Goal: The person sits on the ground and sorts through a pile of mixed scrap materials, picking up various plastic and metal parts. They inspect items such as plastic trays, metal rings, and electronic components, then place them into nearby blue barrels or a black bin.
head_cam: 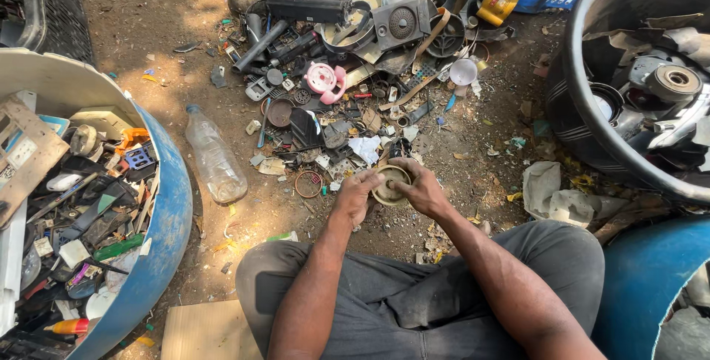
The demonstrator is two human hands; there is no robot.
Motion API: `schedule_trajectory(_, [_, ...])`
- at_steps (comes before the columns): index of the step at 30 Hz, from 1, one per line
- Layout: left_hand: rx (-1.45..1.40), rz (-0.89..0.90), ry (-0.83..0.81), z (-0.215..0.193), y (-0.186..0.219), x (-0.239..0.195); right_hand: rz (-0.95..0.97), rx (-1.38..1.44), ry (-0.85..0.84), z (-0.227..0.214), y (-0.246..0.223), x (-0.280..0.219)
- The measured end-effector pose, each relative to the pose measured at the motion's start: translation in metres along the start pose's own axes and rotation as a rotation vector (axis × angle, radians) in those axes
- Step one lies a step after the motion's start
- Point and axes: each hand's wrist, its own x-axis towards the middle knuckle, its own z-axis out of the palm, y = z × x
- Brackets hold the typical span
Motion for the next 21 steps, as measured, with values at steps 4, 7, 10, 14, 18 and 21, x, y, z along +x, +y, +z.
schedule_trajectory(4, [-0.131, 0.073, 0.080, 0.008, 0.034, -0.019, 0.015, 0.310, -0.029, -0.003, -0.004, 0.004])
schedule_trajectory(7, [0.970, 0.255, 0.455, 0.017, 0.048, -0.040, 0.070, 0.163, 0.058, -0.010, -0.010, 0.002])
schedule_trajectory(10, [1.609, 1.214, 0.433, 0.024, 0.043, -0.060, -0.038, -0.085, 0.097, -0.009, -0.015, -0.002])
schedule_trajectory(14, [1.407, 0.833, 0.202, 0.028, 0.024, -0.067, -0.332, -0.383, -0.076, 0.003, -0.015, -0.013])
schedule_trajectory(18, [1.355, 0.512, 0.111, 0.027, 0.018, -0.061, -0.352, -0.460, -0.125, -0.004, -0.007, -0.015])
schedule_trajectory(21, [1.403, 0.708, 0.198, 0.002, 0.029, -0.074, -0.235, -0.184, -0.136, 0.001, -0.005, -0.009])
